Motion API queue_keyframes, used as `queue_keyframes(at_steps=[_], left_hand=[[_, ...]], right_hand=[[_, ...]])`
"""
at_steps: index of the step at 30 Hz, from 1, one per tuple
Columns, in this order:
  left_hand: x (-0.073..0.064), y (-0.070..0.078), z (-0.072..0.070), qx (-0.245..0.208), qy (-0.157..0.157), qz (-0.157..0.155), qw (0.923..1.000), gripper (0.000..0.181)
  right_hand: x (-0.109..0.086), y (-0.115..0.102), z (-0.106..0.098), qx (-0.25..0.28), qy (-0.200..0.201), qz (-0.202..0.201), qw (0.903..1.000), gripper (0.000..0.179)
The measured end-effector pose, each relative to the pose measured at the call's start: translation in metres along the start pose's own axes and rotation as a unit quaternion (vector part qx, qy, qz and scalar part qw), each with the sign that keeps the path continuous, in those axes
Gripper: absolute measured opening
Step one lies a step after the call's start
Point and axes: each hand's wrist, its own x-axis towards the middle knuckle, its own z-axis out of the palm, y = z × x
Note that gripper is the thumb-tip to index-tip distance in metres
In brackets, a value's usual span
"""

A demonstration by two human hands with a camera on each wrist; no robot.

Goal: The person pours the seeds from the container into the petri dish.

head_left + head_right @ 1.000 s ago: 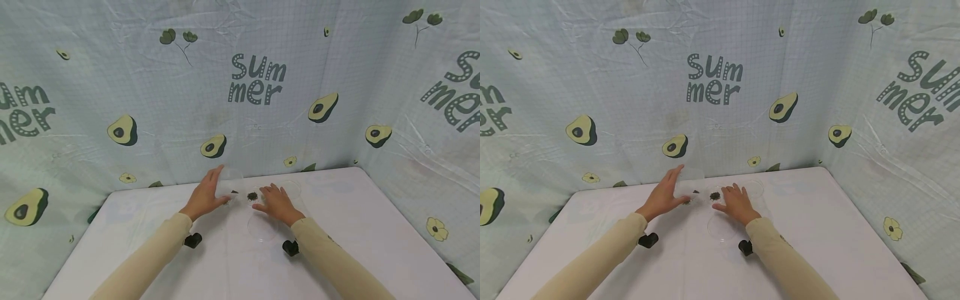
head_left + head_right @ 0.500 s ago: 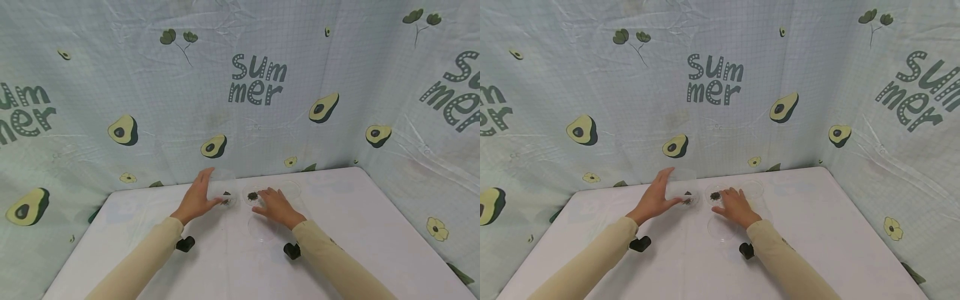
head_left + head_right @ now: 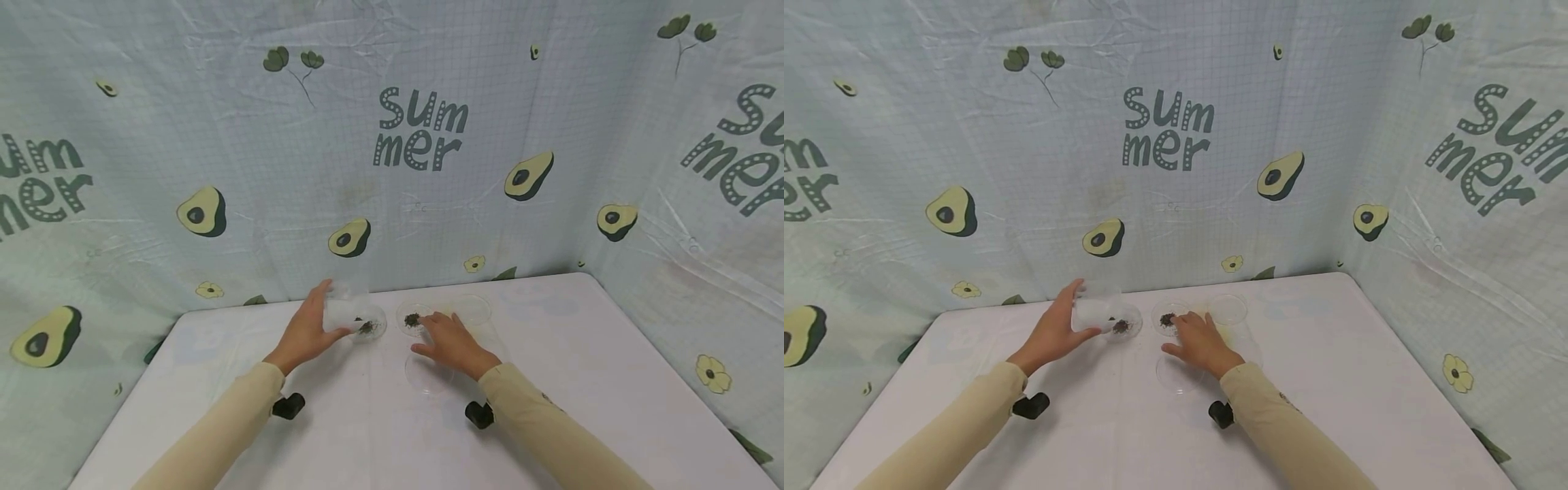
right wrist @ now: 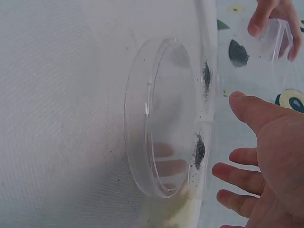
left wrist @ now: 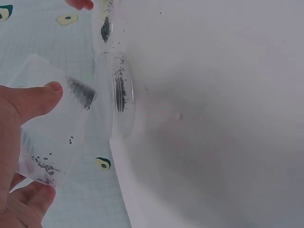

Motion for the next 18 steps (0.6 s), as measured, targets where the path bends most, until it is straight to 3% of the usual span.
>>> queue_keyframes(at_steps=[18], left_hand=[[-0.013,-0.021,-0.001,-0.035,-0.010,-0.059,0.9976,0.106]], right_hand=[[-0.006,0.003,0.003,0.013,0.012,-0.031,0.9994,0.063]])
